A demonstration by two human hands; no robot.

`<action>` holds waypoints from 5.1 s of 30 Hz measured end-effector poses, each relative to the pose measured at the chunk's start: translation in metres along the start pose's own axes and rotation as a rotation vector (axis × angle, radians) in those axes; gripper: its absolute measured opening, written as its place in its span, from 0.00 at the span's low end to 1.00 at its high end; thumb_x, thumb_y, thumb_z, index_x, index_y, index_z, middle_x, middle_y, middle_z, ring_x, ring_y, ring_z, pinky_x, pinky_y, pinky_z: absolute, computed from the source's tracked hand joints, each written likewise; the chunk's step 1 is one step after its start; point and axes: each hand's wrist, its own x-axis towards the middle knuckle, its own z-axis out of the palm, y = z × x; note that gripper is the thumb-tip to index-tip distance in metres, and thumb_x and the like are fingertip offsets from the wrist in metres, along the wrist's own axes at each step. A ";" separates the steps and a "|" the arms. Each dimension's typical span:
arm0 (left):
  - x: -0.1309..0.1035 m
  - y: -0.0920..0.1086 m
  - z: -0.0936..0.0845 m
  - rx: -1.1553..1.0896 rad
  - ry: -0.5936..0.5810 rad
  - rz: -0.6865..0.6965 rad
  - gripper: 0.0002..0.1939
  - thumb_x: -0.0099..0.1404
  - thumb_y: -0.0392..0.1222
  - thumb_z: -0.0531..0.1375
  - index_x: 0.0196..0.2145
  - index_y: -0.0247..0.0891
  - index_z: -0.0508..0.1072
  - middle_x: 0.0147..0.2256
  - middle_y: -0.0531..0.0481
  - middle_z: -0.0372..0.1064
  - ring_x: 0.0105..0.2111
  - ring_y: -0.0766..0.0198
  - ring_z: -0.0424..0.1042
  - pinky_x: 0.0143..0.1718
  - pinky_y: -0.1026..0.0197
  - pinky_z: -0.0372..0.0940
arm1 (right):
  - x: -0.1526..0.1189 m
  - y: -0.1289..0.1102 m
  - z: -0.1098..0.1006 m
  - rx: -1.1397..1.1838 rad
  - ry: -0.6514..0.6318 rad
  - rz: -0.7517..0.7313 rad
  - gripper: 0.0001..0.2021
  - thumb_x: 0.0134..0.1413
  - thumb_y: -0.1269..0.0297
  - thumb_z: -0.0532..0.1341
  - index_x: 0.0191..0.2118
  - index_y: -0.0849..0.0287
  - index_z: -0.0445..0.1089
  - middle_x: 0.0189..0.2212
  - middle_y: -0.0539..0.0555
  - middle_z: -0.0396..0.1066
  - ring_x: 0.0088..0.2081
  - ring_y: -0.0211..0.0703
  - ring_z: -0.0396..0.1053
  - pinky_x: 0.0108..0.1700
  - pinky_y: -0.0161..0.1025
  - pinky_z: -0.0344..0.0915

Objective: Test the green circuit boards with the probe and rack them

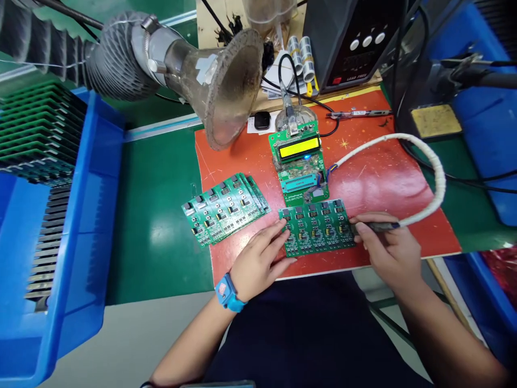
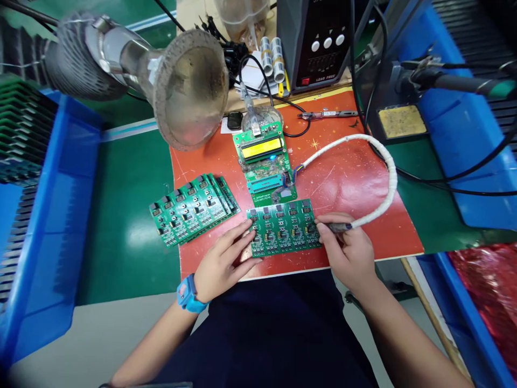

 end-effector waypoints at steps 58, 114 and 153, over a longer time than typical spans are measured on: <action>0.046 0.026 0.012 0.149 -0.232 0.023 0.33 0.64 0.52 0.65 0.62 0.37 0.64 0.59 0.35 0.60 0.56 0.45 0.62 0.56 0.41 0.65 | -0.003 -0.001 0.012 -0.034 -0.098 -0.089 0.05 0.64 0.63 0.61 0.41 0.57 0.73 0.38 0.55 0.75 0.30 0.41 0.75 0.32 0.39 0.74; 0.039 0.009 0.015 -0.015 -0.121 0.039 0.19 0.68 0.47 0.61 0.52 0.34 0.71 0.60 0.34 0.62 0.59 0.47 0.66 0.57 0.41 0.68 | 0.000 -0.008 0.013 -0.069 -0.087 -0.074 0.06 0.64 0.62 0.60 0.37 0.56 0.71 0.35 0.54 0.76 0.26 0.40 0.73 0.31 0.38 0.72; 0.022 0.008 0.022 0.049 0.166 0.025 0.08 0.70 0.35 0.59 0.46 0.33 0.74 0.51 0.38 0.73 0.56 0.52 0.72 0.56 0.50 0.72 | -0.012 -0.016 0.029 0.074 -0.088 -0.043 0.03 0.63 0.66 0.62 0.40 0.56 0.72 0.39 0.53 0.74 0.31 0.38 0.74 0.33 0.36 0.75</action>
